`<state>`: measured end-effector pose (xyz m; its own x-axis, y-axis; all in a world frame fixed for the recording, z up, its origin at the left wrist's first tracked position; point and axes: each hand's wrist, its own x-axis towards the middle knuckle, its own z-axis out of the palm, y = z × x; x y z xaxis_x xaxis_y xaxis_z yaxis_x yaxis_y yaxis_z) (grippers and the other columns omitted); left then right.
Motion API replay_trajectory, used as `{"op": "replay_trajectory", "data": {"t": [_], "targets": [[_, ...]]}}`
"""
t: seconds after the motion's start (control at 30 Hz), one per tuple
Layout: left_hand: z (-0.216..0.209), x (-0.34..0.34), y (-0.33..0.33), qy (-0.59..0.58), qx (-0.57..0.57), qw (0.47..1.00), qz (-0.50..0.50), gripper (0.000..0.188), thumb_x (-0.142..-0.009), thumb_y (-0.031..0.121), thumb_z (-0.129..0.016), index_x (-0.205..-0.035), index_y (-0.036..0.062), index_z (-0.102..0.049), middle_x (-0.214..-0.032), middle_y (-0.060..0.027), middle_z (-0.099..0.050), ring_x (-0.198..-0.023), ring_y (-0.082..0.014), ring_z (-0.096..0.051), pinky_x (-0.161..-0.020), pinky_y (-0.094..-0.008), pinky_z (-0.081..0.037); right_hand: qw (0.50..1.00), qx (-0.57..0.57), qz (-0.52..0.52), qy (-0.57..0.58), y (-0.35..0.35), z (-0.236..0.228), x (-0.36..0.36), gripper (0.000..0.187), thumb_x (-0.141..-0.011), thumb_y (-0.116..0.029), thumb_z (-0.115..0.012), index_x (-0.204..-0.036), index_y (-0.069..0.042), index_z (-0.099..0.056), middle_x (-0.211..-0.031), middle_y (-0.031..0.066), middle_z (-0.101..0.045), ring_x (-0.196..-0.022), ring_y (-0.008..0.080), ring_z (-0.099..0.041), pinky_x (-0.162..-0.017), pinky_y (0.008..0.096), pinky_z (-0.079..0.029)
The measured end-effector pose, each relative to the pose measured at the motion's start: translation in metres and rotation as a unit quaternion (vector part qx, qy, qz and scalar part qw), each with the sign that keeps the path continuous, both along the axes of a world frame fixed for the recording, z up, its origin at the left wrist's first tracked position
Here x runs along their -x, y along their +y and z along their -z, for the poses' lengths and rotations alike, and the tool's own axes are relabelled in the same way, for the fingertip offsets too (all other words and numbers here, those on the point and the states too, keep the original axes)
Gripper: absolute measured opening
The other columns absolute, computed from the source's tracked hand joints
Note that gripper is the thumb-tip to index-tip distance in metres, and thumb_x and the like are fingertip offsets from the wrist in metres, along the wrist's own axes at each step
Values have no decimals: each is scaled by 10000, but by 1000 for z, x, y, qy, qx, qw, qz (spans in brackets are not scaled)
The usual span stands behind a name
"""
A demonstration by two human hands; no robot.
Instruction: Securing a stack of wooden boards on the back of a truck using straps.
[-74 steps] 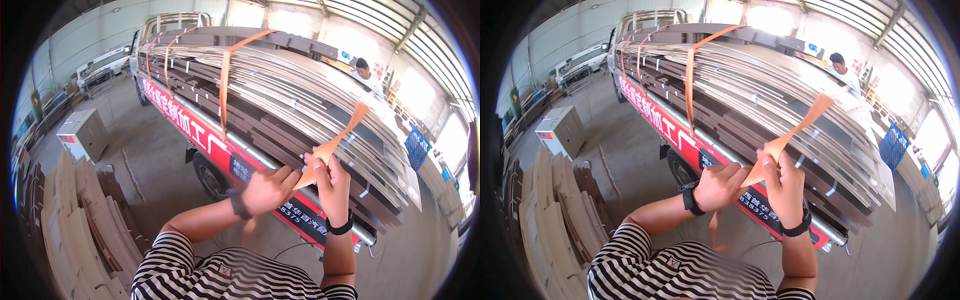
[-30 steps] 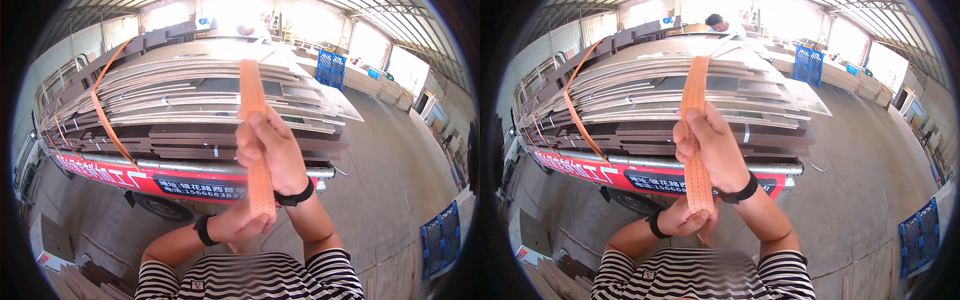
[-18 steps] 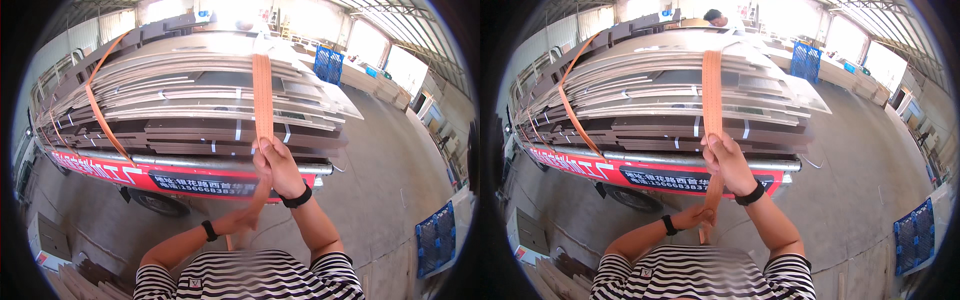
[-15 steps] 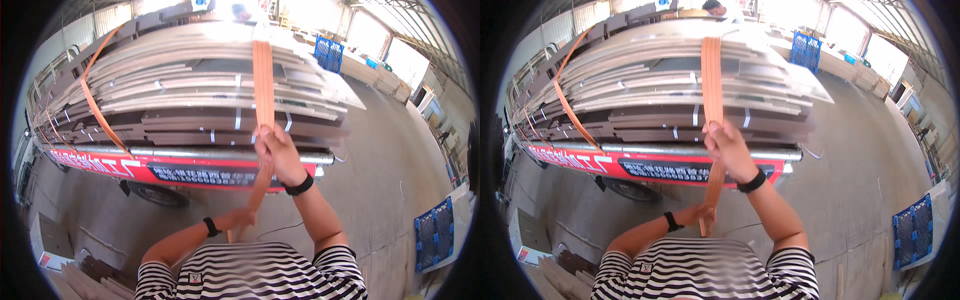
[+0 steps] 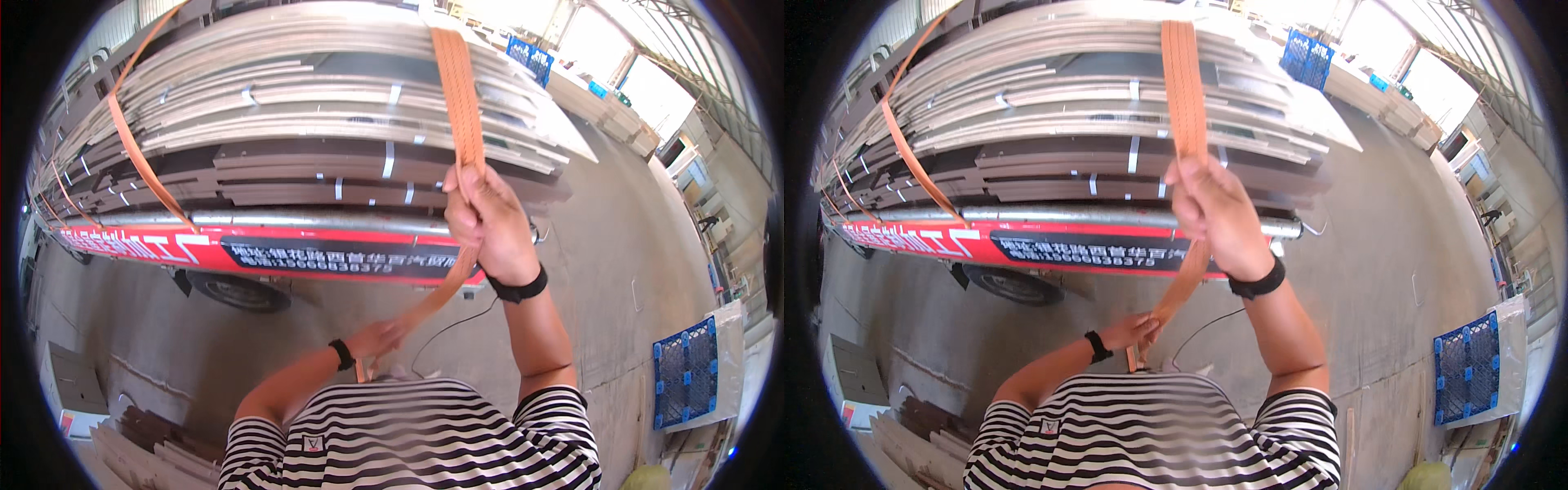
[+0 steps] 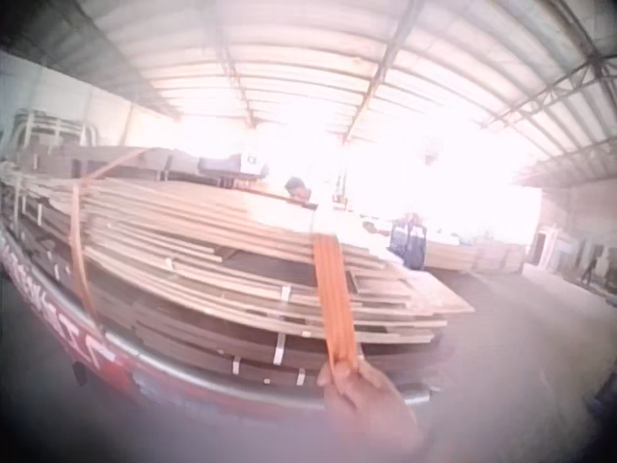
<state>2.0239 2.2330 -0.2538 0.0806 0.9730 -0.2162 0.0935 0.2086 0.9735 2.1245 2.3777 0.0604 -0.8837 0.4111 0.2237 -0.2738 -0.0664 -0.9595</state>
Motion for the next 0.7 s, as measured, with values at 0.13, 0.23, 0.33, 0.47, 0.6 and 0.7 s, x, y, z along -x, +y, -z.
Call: {"op": "replay_trajectory", "data": {"t": [0.13,0.23,0.33,0.47,0.6,0.7], "targets": [[-9,0,11,-7,-22,1000,-1,272,-1004,279,-356,-978,45,-492,-770,2,-504,-720,-94,-490,-697,-248,-427,996,-57,33,52,-17,-25,-3,265,-995,-297,-386,-928,-58,-480,-569,-38,-359,-448,39,-273,-423,202,-252],[-10,11,16,-49,-99,994,-12,250,-1000,258,-371,-981,43,-496,-772,0,-505,-719,-98,-494,-689,-254,-429,995,-53,19,85,-28,-54,-1,260,-998,-281,-375,-925,-49,-469,-561,-38,-350,-441,39,-267,-412,204,-245],[-48,9,21,-61,-86,994,1,242,-999,249,-376,-988,43,-502,-770,-5,-509,-722,-102,-497,-676,-264,-430,992,8,48,118,-33,-63,-8,248,-999,-261,-366,-920,-46,-462,-556,-40,-341,-433,41,-261,-401,203,-234],[-55,3,18,12,-118,993,1,254,-1000,256,-373,-1006,41,-510,-753,-8,-513,-712,-101,-498,-664,-261,-432,994,43,36,96,-28,-44,-16,256,-991,-288,-388,-918,-55,-463,-554,-43,-333,-430,42,-261,-397,196,-227],[-29,3,5,26,-64,997,20,277,-1004,273,-363,-1020,40,-514,-742,-5,-513,-701,-102,-503,-675,-255,-438,996,53,22,75,-24,-13,-9,265,-973,-333,-448,-940,-72,-481,-574,-45,-358,-462,45,-284,-431,208,-244],[-11,5,0,-33,3,999,7,292,-1005,287,-357,-1014,40,-514,-747,1,-511,-700,-100,-506,-679,-255,-440,996,49,26,66,-24,-5,-10,278,-966,-356,-459,-933,-80,-481,-575,-54,-355,-462,37,-275,-436,205,-239]]}}
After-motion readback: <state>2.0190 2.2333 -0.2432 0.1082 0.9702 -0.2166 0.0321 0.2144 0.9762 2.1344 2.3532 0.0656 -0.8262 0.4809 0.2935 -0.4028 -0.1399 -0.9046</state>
